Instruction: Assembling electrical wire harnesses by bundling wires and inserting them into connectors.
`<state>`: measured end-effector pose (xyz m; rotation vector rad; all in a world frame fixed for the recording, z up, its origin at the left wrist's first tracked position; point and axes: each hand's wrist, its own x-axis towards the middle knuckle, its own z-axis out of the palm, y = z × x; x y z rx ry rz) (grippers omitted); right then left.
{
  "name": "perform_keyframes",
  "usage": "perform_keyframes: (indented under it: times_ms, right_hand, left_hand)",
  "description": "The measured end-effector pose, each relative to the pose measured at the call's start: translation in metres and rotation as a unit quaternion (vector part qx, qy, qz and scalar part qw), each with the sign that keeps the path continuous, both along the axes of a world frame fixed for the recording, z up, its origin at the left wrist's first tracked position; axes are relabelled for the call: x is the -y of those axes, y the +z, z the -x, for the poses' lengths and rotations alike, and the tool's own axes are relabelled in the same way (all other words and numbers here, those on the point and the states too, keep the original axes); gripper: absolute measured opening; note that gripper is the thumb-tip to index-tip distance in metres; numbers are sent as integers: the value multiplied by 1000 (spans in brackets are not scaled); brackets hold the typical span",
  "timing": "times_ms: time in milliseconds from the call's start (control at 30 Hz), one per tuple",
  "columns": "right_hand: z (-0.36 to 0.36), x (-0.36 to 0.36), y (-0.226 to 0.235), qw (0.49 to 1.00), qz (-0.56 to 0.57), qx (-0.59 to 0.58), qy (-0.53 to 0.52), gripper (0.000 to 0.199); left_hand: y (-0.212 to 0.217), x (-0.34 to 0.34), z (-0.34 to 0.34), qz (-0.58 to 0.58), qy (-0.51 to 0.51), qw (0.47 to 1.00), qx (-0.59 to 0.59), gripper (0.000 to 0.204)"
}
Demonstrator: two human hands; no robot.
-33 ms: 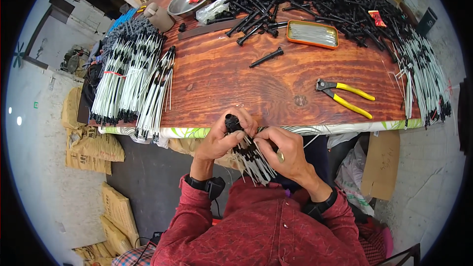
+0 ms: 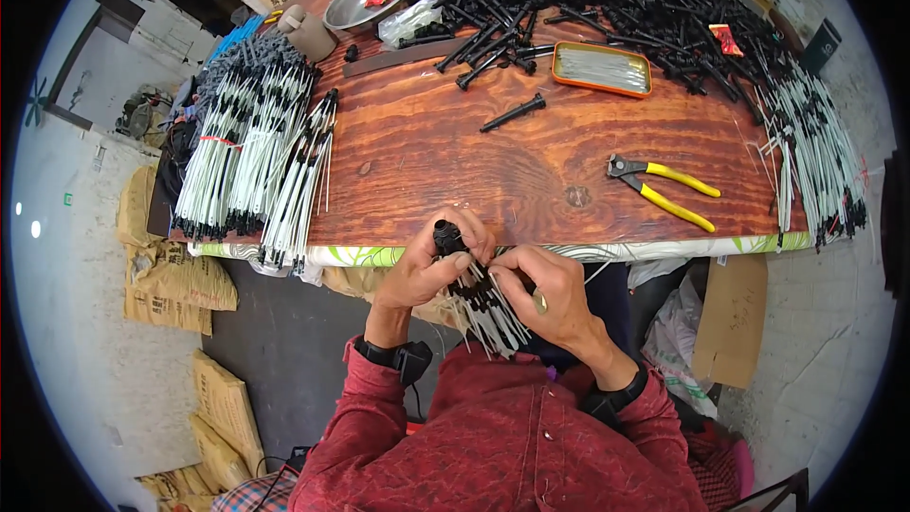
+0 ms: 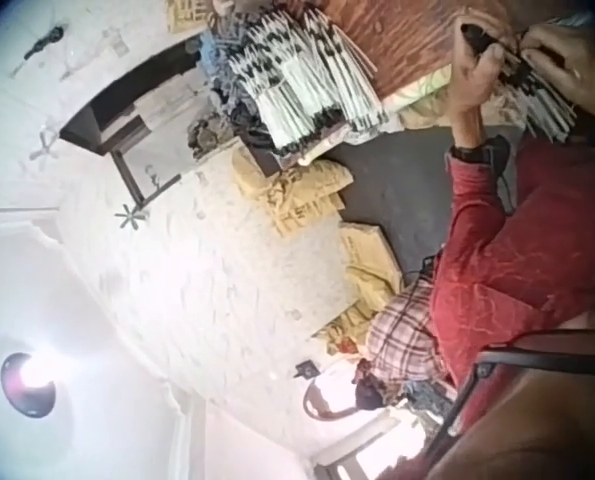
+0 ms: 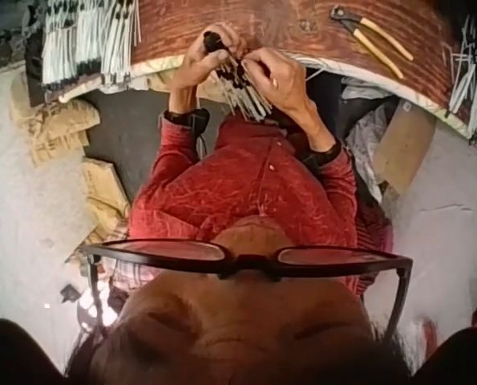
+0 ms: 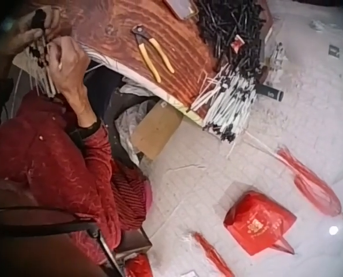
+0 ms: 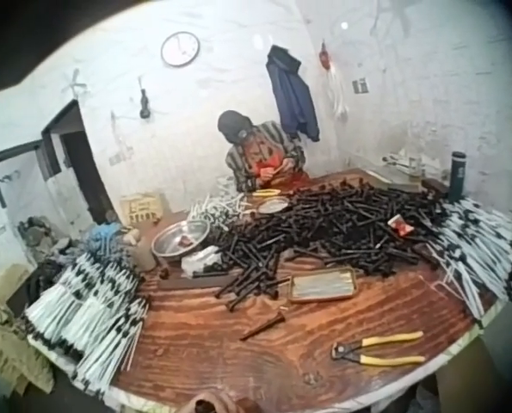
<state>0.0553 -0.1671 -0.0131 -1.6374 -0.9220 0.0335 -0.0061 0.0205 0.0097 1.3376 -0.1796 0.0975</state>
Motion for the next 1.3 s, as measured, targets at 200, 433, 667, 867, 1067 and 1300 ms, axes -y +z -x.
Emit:
perform_keyframes:
  times_ms: [200, 433, 667, 867, 1067, 1300]
  right_hand:
    - [-15, -3, 34, 994, -62, -69, -51, 13]
    - [-31, 3, 37, 996, -25, 86, -3, 23]
    - [-30, 7, 39, 994, -35, 99, -44, 16]
    - [-33, 12, 46, 995, -9, 90, -44, 12]
    - [-33, 10, 34, 997, -9, 62, -51, 13]
    - [-38, 22, 40, 937, -5, -344, 69, 14]
  left_hand:
    - [6, 2, -11, -9, -8, 1000, -4, 17]
    - [-4, 9, -2, -129, 21, 991, -29, 20]
    - [-5, 15, -4, -130, 9, 990, -49, 22]
    - [3, 21, -10, -146, 3, 989, -35, 23]
    - [3, 23, -5, -135, 16, 988, -79, 23]
    - [12, 31, -20, -134, -15, 990, -48, 18]
